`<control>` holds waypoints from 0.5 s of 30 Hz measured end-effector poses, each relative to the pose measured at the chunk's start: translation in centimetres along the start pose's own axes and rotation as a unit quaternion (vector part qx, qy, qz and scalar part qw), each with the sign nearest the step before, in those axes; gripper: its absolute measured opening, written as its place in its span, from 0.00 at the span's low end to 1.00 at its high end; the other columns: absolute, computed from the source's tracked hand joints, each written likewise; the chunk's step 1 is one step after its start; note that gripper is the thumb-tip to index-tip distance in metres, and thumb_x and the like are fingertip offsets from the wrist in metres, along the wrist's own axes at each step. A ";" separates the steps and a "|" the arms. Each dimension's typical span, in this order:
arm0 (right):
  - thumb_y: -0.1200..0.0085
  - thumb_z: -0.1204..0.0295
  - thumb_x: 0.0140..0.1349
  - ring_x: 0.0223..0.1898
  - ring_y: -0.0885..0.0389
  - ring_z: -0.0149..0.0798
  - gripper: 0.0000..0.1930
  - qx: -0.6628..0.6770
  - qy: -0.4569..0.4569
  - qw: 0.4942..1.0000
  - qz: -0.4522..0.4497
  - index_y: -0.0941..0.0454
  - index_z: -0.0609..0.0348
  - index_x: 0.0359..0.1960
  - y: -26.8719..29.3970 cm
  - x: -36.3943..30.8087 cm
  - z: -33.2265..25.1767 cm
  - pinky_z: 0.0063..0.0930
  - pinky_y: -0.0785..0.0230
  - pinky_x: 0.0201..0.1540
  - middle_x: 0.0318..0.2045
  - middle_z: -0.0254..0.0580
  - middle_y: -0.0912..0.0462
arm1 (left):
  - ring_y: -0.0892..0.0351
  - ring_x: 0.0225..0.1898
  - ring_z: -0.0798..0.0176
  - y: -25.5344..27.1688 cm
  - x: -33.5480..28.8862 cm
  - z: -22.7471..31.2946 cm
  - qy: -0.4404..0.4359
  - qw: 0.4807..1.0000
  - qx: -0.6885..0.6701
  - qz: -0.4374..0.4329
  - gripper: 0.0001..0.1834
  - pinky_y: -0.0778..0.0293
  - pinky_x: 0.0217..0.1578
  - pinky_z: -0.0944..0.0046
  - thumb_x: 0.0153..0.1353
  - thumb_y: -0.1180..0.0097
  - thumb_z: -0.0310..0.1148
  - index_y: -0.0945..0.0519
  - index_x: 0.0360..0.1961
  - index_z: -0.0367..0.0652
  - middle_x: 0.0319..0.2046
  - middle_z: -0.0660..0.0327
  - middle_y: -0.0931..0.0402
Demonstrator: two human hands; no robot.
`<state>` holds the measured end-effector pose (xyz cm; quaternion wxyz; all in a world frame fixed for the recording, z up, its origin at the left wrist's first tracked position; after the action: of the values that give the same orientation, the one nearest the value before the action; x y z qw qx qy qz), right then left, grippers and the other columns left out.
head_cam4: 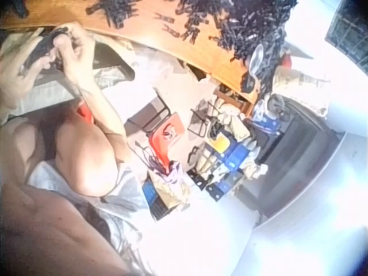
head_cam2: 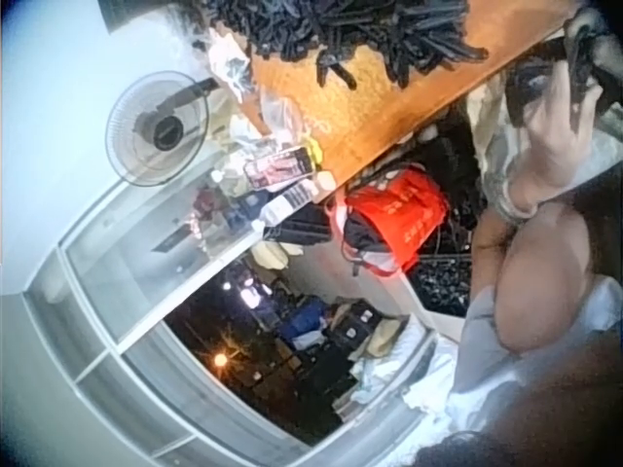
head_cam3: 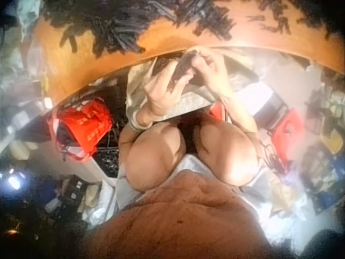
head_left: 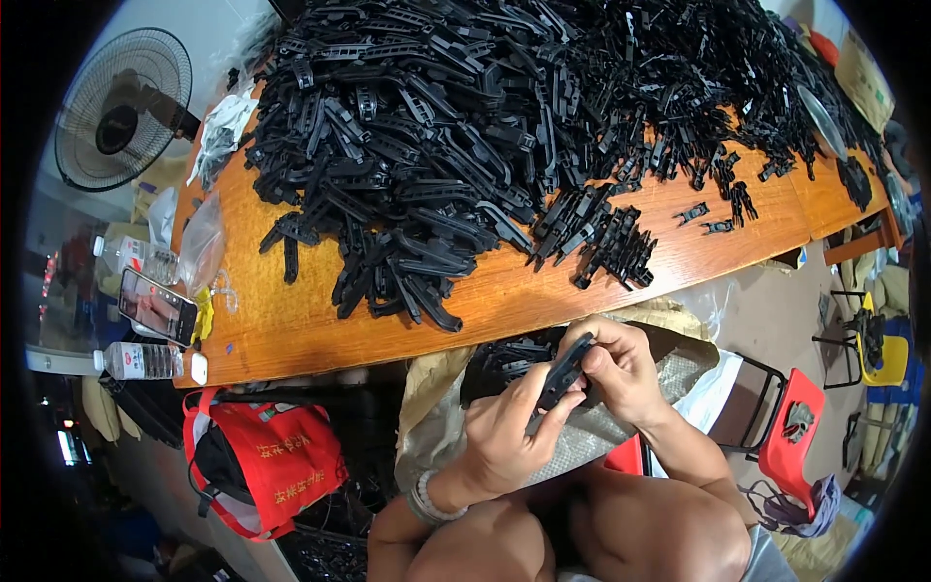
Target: The person repeatedly takes plastic pieces from piles on the table, snaps the parts together by hand to assemble small components, and places the assembled items into a sack.
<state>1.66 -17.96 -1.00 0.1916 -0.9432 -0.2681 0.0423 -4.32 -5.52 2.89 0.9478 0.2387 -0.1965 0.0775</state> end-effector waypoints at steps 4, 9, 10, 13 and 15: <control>0.49 0.64 0.65 0.24 0.31 0.22 0.14 0.059 -0.016 0.998 -0.016 0.26 0.67 0.37 0.3 0.2 0.6 0.17 0.38 0.28 0.25 0.33 0.25 | 0.17 0.24 0.60 -0.1 0.1 0.2 -0.022 0.999 0.027 0.013 0.16 0.24 0.25 0.66 0.51 0.37 0.22 0.24 0.41 0.29 0.24 0.55 0.20; 0.44 0.53 0.59 0.23 0.31 0.24 0.24 0.068 -0.034 0.997 0.013 0.26 0.68 0.35 -0.1 0.2 0.6 0.17 0.39 0.26 0.25 0.36 0.25 | 0.18 0.21 0.59 0.1 0.5 0.5 -0.053 0.996 0.071 0.015 0.16 0.26 0.23 0.66 0.51 0.38 0.23 0.24 0.41 0.29 0.22 0.56 0.20; 0.43 0.53 0.59 0.23 0.32 0.24 0.24 0.072 -0.027 0.997 0.022 0.26 0.68 0.35 -0.1 0.2 0.7 0.17 0.39 0.26 0.25 0.36 0.25 | 0.19 0.20 0.60 0.1 0.5 0.3 -0.049 0.997 0.065 0.008 0.15 0.27 0.23 0.67 0.52 0.38 0.23 0.24 0.41 0.29 0.21 0.57 0.20; 0.44 0.54 0.59 0.23 0.32 0.23 0.23 0.063 -0.026 0.997 0.035 0.26 0.68 0.35 -0.3 0.0 0.4 0.17 0.40 0.26 0.25 0.35 0.25 | 0.19 0.20 0.62 0.1 0.3 -0.3 -0.034 0.998 0.043 0.005 0.15 0.27 0.22 0.68 0.52 0.39 0.23 0.24 0.41 0.29 0.19 0.59 0.21; 0.44 0.54 0.60 0.23 0.32 0.23 0.23 0.047 -0.033 0.997 0.044 0.26 0.68 0.35 -0.1 -0.1 0.4 0.17 0.40 0.26 0.25 0.34 0.25 | 0.19 0.19 0.63 -0.1 0.2 -0.3 -0.026 0.999 0.022 0.006 0.15 0.27 0.22 0.68 0.53 0.39 0.23 0.24 0.41 0.29 0.19 0.59 0.21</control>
<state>1.46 -17.80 -1.30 0.2246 -0.9420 -0.2306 0.0946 -4.00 -5.48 2.63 0.9366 0.2597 -0.2206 0.0815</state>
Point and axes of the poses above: each hand's wrist, its own x-axis towards the middle knuckle, its own y-axis out of the back of the hand, z = x × y, the point moved 4 cm from there along x, towards the middle knuckle
